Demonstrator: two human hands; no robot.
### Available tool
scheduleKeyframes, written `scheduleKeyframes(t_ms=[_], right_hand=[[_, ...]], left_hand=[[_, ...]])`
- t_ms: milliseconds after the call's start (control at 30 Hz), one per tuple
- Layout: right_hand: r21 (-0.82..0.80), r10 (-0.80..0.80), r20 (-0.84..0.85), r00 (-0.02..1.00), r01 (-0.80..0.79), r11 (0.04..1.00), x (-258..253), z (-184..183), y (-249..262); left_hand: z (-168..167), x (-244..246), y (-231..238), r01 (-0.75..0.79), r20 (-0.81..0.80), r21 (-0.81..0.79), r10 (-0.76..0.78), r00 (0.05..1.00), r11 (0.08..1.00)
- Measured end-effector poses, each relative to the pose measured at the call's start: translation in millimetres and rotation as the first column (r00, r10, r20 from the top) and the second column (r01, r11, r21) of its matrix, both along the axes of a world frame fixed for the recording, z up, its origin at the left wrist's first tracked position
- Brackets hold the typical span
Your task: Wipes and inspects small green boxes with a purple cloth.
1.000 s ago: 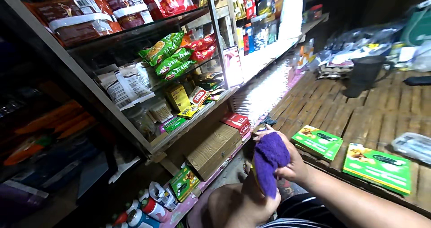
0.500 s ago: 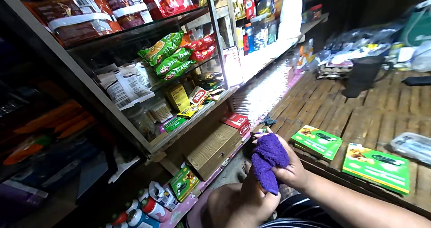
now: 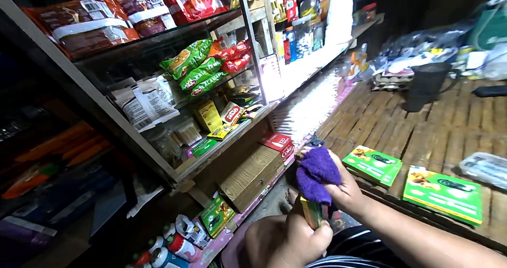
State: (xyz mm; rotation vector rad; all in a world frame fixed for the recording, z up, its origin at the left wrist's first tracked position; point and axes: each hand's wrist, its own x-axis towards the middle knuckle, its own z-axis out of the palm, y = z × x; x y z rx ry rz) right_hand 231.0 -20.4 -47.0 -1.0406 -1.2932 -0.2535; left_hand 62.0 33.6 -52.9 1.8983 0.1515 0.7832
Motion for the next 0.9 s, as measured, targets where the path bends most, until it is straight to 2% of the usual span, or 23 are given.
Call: scheduleKeyframes(t_ms=[133, 367, 500, 700, 900], right_hand=[[-0.028, 0.058, 0.057, 0.997, -0.057, 0.998, -11.8, -2.3, -1.8], [-0.088, 0.109, -0.132, 0.985, -0.121, 0.989, -22.6, 12.9, -9.1], [-0.101, 0.169, -0.177, 0.970, -0.189, 0.977, -19.0, 17.1, -9.0], [-0.019, 0.124, -0.096, 0.988, -0.126, 0.992, -4.8, 4.4, 0.7], [-0.032, 0.065, -0.098, 0.993, -0.069, 0.997, 4.3, 4.0, 3.3]], left_hand=[[-2.7, -0.4, 7.8, 0.020, -0.065, 0.092, -0.014, 0.998, 0.996], [1.5, 0.0, 7.3, 0.007, -0.129, 0.078, 0.003, 0.992, 0.997], [-3.2, 2.2, 7.5, -0.012, -0.046, 0.060, 0.015, 0.999, 0.998], [2.3, -0.1, -0.6, -0.011, -0.057, -0.135, 0.003, 0.998, 0.991], [3.1, -1.6, -0.8, 0.014, -0.051, -0.145, -0.022, 0.998, 0.989]])
